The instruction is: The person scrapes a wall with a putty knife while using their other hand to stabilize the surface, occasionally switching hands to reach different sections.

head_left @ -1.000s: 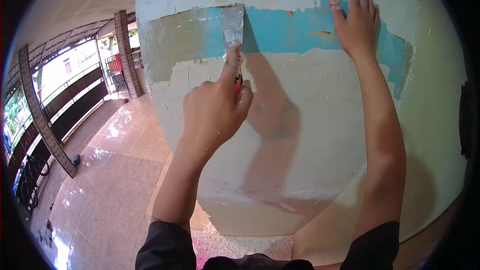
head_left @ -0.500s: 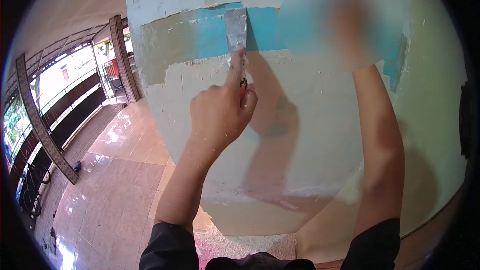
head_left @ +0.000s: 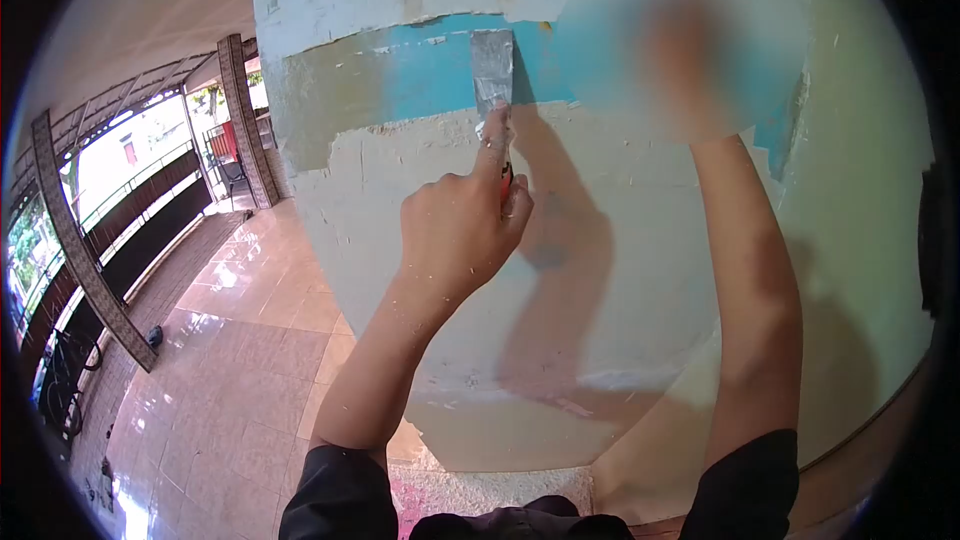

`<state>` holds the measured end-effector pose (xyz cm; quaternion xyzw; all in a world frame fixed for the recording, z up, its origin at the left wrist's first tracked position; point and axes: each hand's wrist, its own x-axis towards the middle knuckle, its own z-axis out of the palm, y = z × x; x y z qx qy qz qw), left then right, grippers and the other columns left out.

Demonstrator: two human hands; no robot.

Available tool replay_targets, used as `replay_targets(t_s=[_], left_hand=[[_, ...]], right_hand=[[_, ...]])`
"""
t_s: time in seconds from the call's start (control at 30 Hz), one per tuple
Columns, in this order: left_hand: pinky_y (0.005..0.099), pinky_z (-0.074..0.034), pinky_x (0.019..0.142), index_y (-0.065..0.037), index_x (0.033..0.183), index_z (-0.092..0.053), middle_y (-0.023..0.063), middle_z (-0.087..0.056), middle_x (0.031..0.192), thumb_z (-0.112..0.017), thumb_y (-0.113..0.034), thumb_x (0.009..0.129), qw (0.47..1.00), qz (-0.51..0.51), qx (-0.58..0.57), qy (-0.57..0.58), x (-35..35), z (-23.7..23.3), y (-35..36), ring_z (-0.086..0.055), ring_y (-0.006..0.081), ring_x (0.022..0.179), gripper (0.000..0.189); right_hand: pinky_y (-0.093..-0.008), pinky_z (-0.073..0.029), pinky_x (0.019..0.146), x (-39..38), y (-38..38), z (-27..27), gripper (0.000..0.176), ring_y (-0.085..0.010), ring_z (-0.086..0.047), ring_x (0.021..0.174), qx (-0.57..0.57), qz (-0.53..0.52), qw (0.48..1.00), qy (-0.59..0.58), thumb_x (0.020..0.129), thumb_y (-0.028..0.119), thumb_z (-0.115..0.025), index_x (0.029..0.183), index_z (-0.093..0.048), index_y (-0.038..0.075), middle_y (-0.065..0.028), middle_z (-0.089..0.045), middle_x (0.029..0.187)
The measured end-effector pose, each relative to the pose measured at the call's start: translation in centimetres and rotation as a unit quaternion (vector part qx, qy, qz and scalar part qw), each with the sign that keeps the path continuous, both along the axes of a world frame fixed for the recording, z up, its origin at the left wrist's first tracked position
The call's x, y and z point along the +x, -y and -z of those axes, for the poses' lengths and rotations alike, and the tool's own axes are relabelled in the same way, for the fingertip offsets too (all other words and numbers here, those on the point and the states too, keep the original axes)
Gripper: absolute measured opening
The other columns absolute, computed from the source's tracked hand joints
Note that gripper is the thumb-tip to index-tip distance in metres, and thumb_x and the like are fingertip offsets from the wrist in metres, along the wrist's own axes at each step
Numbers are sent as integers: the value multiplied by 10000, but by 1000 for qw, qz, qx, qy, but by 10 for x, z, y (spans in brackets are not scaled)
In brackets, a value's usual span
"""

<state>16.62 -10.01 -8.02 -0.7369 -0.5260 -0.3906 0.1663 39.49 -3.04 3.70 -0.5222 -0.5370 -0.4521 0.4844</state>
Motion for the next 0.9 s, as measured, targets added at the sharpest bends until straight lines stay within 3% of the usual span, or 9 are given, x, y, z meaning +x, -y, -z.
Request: replay_targets(t_s=[0.07,0.13,0.27,0.33,0.47,0.57,0.63,0.77,0.9], left_hand=[[510,-528,631,-175,1582,-292,164,-665,663,-574,-288,939,1000,-11,-19,-8,3,-3,-1,-669,401,633,711],[484,-521,547,-122,1558,-337,133,-672,640,-592,-289,921,998,12,55,-13,2,-10,-2,-665,355,564,706],[482,-519,544,-122,1556,-341,139,-666,632,-593,-291,921,998,10,60,-14,12,2,-3,-662,355,559,703],[510,-520,636,-178,1585,-290,161,-668,672,-573,-282,940,1000,-14,-10,-5,20,4,-3,-667,399,636,711],[504,-526,649,-177,1590,-280,159,-665,669,-570,-273,942,1000,2,-7,6,25,-20,10,-665,394,635,717],[496,-524,650,-173,1590,-283,153,-660,656,-567,-272,944,1000,-28,2,-3,32,-8,5,-666,387,633,713],[498,-525,650,-171,1589,-285,153,-662,657,-567,-271,943,999,-32,-4,-2,35,-8,3,-667,388,634,711],[499,-527,644,-169,1589,-285,150,-667,659,-574,-272,938,999,-8,-29,37,44,-21,13,-667,386,623,720],[492,-528,630,-167,1584,-298,144,-663,646,-573,-264,938,999,-28,17,4,54,-2,5,-661,380,603,709]], right_hand=[[-550,-106,1249,4,-2,0,617,-338,-179,1531,-10,-2,1000,3,990,297,-578,1536,-346,129,-143,-233,1648],[-560,-96,1247,0,1,2,628,-341,-169,1534,11,-15,1000,10,984,305,-587,1537,-346,127,-153,-232,1646],[-564,-92,1244,12,-7,2,637,-343,-160,1535,0,-17,1000,26,984,323,-585,1541,-343,131,-159,-224,1647],[-573,-89,1240,5,2,4,637,-348,-156,1534,5,-5,1000,27,988,348,-572,1544,-346,135,-159,-215,1649],[-584,-87,1234,18,7,-7,634,-354,-159,1529,-18,-7,999,48,994,368,-557,1546,-348,135,-159,-209,1650],[-596,-88,1229,82,-19,-25,631,-361,-167,1524,-10,-1,997,75,997,367,-557,1546,-351,133,-160,-212,1648],[-610,-175,1190,128,-54,-32,544,-318,-273,1502,175,9,981,82,1017,480,-492,1530,-415,319,-68,-347,1619],[-626,-166,1186,133,-59,-32,555,-313,-267,1505,188,-15,978,95,1013,484,-499,1538,-400,335,-68,-345,1619],[-620,-166,1188,123,-46,-30,558,-310,-271,1502,191,-17,977,94,1003,484,-515,1530,-413,331,-68,-352,1614]])
